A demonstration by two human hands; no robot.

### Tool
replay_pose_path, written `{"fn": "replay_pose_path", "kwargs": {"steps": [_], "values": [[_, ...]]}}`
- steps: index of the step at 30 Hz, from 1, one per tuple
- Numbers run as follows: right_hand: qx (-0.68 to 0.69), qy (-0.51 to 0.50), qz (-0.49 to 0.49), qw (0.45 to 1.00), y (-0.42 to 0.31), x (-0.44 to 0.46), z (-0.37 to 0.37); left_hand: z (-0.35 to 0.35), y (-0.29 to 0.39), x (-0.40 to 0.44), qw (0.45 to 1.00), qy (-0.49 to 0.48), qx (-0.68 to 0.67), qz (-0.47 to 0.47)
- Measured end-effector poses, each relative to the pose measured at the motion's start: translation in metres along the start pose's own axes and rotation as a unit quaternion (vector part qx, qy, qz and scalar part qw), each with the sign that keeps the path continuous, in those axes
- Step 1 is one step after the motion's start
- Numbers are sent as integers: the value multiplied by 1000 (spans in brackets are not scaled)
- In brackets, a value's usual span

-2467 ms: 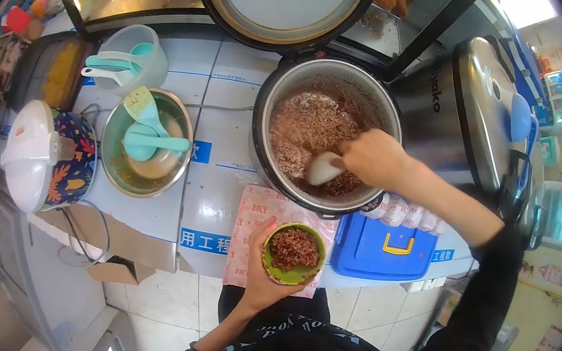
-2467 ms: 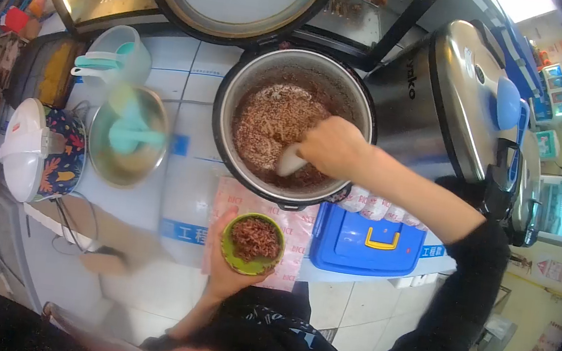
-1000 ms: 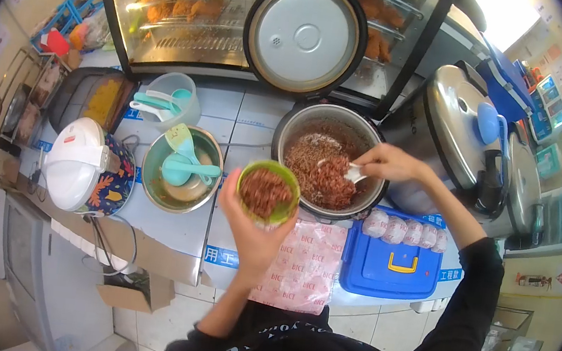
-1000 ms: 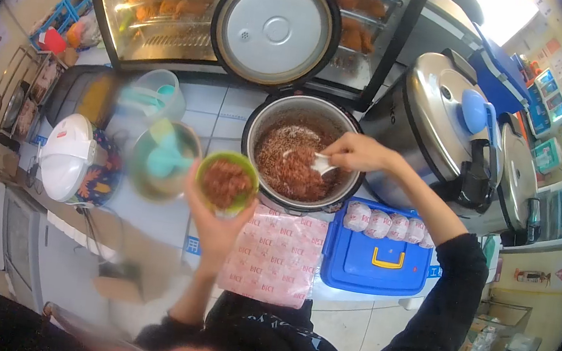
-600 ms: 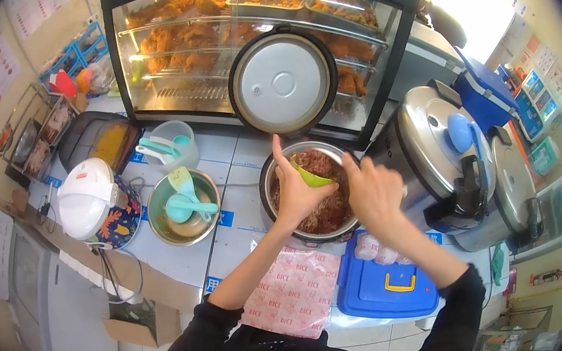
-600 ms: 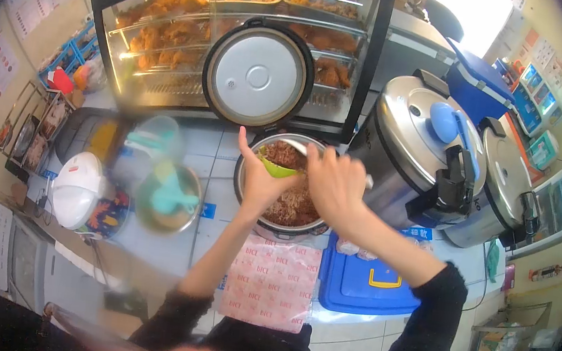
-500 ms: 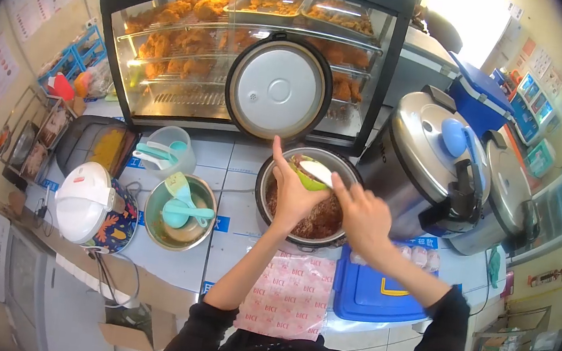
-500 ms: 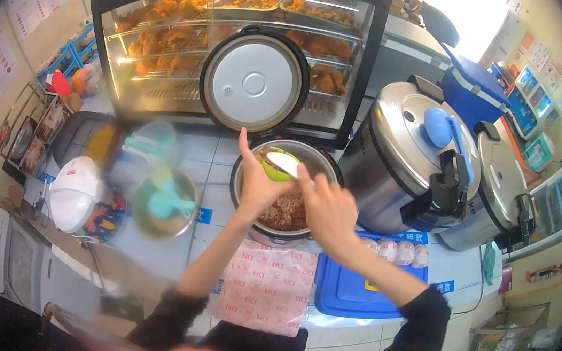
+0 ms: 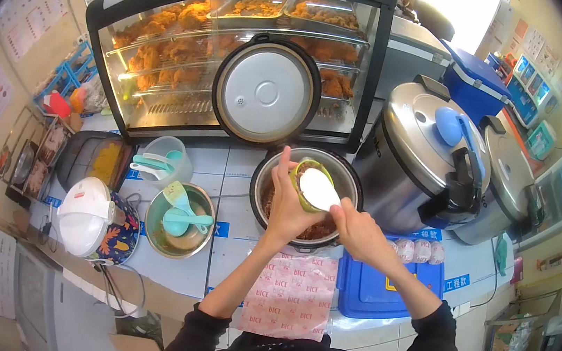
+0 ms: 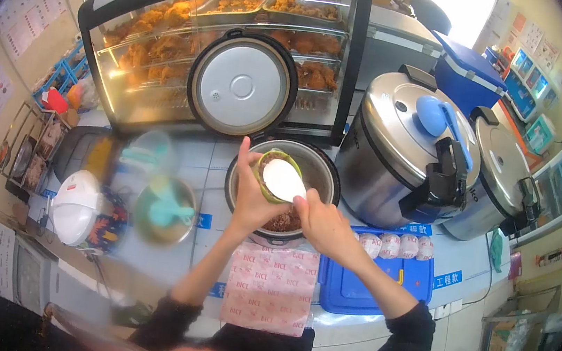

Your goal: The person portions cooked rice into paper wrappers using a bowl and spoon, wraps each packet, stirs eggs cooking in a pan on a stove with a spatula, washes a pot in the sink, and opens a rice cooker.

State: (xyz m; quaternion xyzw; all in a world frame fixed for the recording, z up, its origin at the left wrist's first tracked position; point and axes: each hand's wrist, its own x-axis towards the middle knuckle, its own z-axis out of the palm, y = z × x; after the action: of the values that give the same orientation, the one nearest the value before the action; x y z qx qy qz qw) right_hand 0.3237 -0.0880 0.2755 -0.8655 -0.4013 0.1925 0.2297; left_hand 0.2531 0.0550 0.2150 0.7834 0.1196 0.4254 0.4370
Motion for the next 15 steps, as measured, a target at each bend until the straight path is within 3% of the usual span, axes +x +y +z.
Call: {"fn": "replay_pose_path", "kwargs": {"steps": [3,5,7,9,13,15], "values": [[41,-30,-47,998,20,12,5,-3,-8,-5,998,-45,-15,-30],[-1,-79,-60,995,24,22,-20,-3,-11,-7,998,-43,-24,-42],[-5,2,-32,999,13,24,-36,-6,-12,-7,996,-54,-26,-65],[13,14,-11,1000,0,29,-32,-4,-10,-4,992,-66,-76,-71],[-46,-14,-40,998,9,24,-9,-13,-10,-6,997,-21,-28,-67],[-39,-22,-29,999,6,19,-22,-19,-11,-11,987,-30,-122,-96]]}}
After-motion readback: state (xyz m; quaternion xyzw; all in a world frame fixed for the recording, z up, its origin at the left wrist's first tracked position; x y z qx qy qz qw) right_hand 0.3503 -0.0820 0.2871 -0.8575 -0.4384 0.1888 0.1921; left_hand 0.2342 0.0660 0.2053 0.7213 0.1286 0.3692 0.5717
